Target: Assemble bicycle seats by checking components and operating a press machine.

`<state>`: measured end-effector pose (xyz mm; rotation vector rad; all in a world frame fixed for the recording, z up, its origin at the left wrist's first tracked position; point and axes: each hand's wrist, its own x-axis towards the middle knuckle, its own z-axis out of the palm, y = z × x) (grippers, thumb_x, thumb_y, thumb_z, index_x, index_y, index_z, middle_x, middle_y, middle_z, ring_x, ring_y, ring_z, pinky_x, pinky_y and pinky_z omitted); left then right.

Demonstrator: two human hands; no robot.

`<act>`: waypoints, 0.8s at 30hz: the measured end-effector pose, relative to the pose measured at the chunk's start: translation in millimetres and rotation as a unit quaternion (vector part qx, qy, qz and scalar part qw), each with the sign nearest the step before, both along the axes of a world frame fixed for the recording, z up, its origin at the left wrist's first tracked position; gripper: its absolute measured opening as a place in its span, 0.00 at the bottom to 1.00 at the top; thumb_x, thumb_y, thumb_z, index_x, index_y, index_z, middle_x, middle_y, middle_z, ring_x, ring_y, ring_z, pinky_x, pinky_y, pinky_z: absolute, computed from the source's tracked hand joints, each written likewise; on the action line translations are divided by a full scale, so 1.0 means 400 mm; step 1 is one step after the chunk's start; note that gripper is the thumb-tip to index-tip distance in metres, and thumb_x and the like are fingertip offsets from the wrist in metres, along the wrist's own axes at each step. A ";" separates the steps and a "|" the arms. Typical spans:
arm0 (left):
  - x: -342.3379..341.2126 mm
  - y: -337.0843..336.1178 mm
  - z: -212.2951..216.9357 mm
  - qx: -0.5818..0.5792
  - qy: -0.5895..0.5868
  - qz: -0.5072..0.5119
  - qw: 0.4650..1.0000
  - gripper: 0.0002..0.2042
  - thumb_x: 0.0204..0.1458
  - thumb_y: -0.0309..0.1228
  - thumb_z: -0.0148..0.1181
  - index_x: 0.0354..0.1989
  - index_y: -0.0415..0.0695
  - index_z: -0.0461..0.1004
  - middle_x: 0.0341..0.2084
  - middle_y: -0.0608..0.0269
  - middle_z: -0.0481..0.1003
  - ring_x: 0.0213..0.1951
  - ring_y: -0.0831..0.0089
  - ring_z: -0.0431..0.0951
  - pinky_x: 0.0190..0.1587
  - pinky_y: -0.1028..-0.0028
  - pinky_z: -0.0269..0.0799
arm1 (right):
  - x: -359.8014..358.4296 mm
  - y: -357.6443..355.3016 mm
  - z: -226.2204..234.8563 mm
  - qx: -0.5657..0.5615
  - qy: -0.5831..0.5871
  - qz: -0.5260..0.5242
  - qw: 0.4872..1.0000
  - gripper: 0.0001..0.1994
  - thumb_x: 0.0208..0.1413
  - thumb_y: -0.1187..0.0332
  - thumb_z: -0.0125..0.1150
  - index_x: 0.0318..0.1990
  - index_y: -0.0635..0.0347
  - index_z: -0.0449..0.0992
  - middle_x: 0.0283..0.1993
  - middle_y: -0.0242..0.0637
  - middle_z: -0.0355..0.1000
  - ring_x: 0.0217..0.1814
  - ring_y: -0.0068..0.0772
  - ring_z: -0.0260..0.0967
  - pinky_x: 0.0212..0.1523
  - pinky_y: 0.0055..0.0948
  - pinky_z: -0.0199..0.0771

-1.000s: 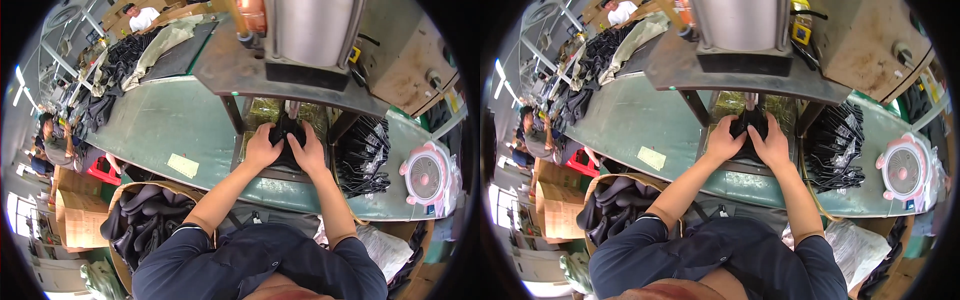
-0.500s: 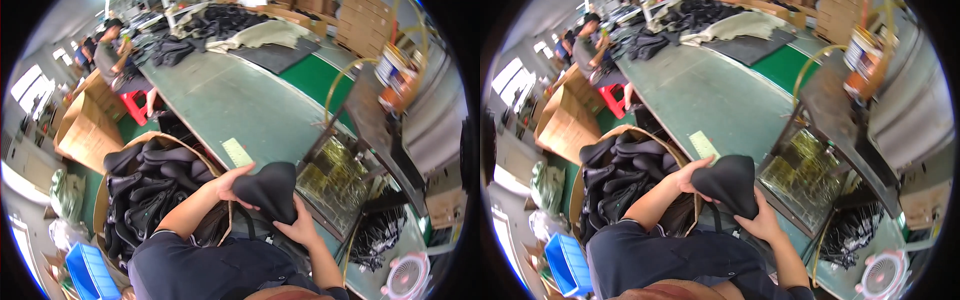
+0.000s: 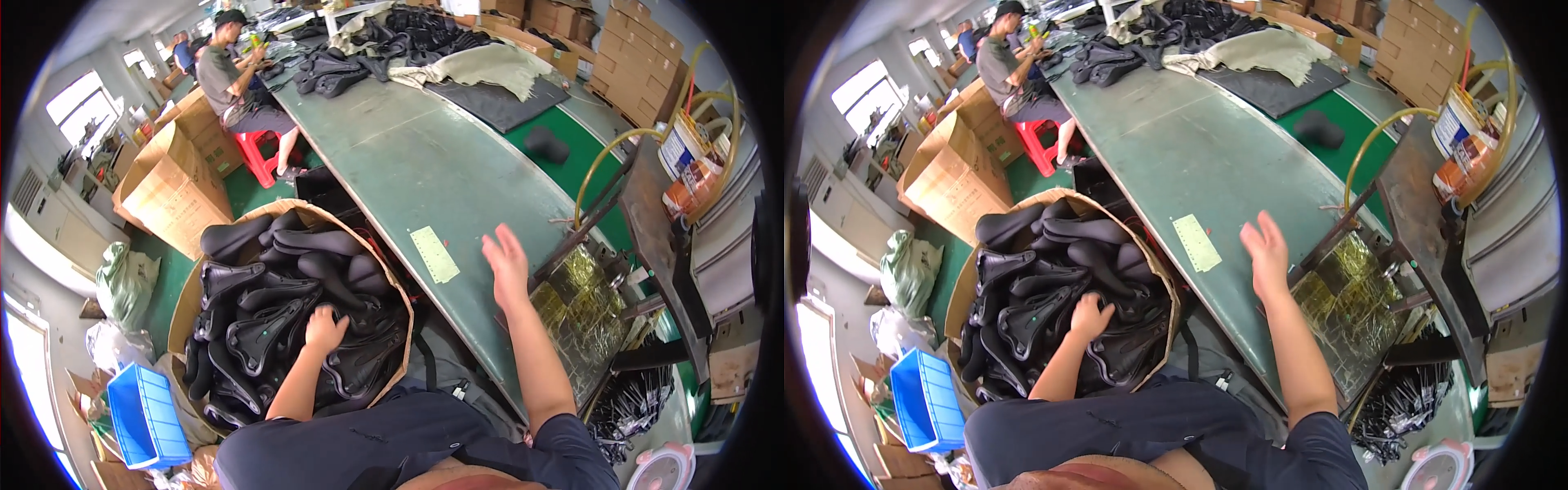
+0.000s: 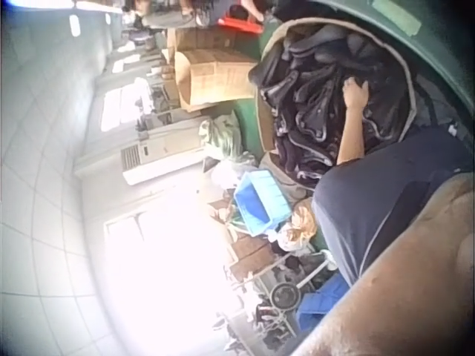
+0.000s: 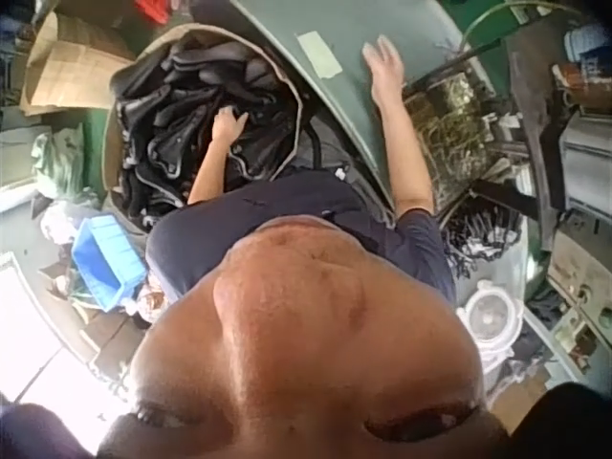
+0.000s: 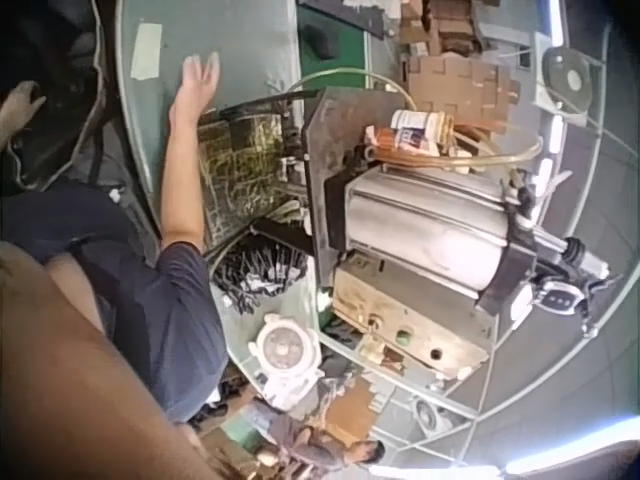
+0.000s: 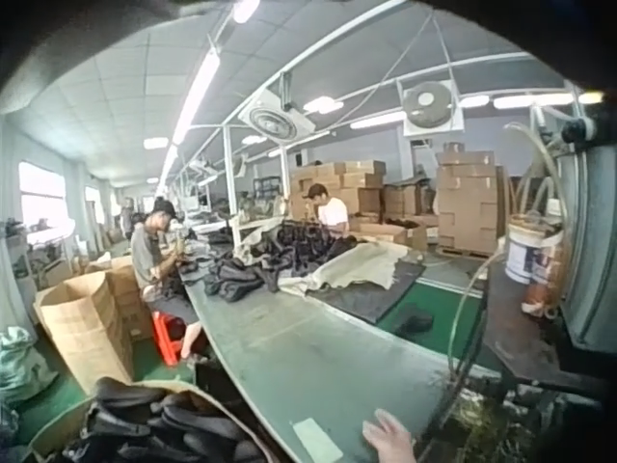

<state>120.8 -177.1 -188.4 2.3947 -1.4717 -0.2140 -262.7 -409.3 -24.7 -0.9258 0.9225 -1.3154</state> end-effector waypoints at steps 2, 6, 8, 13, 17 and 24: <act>0.020 0.000 -0.061 -0.030 0.062 0.018 0.997 0.26 0.58 0.49 0.69 0.50 0.35 0.78 0.53 0.40 0.77 0.54 0.44 0.79 0.58 0.56 0.77 | -0.079 0.108 -0.025 -0.042 0.110 0.086 0.989 0.31 0.64 0.76 0.68 0.73 0.70 0.66 0.71 0.47 0.71 0.70 0.38 0.73 0.71 0.36 0.72; -0.013 -0.024 -0.006 0.106 0.076 0.019 0.991 0.33 0.61 0.56 0.64 0.56 0.34 0.76 0.64 0.39 0.71 0.58 0.43 0.78 0.60 0.55 0.76 | -0.310 0.328 0.042 -0.018 0.224 0.084 0.971 0.15 0.65 0.79 0.66 0.58 0.68 0.80 0.57 0.41 0.83 0.60 0.29 0.80 0.63 0.29 0.79; -0.050 -0.021 0.080 0.176 0.150 -0.009 0.973 0.34 0.60 0.57 0.65 0.58 0.33 0.76 0.65 0.39 0.71 0.59 0.44 0.78 0.60 0.55 0.77 | -0.442 0.446 0.081 -0.006 0.268 0.019 0.963 0.12 0.65 0.78 0.66 0.55 0.67 0.82 0.52 0.39 0.85 0.54 0.29 0.82 0.58 0.28 0.81; -0.120 0.006 0.258 0.266 0.139 -0.321 0.898 0.38 0.56 0.58 0.69 0.66 0.39 0.74 0.58 0.41 0.78 0.60 0.46 0.79 0.62 0.57 0.75 | -0.775 0.720 0.159 -0.078 0.543 -0.266 0.793 0.09 0.62 0.80 0.61 0.47 0.68 0.83 0.46 0.43 0.83 0.49 0.36 0.80 0.53 0.32 0.78; -0.095 -0.075 0.307 0.372 0.039 -0.394 0.840 0.33 0.48 0.42 0.70 0.66 0.49 0.78 0.56 0.43 0.81 0.57 0.46 0.81 0.62 0.57 0.76 | -1.001 0.882 0.147 0.000 0.787 -0.291 0.545 0.33 0.48 0.87 0.50 0.66 0.65 0.73 0.69 0.55 0.69 0.71 0.61 0.66 0.73 0.50 0.64; -0.211 -0.261 0.905 0.279 -0.061 -0.340 0.896 0.30 0.41 0.25 0.62 0.59 0.53 0.84 0.49 0.49 0.85 0.53 0.52 0.84 0.56 0.64 0.79 | -1.054 0.885 0.127 0.074 0.765 -0.266 0.582 0.51 0.42 0.93 0.46 0.80 0.50 0.58 0.76 0.56 0.59 0.77 0.66 0.60 0.74 0.51 0.62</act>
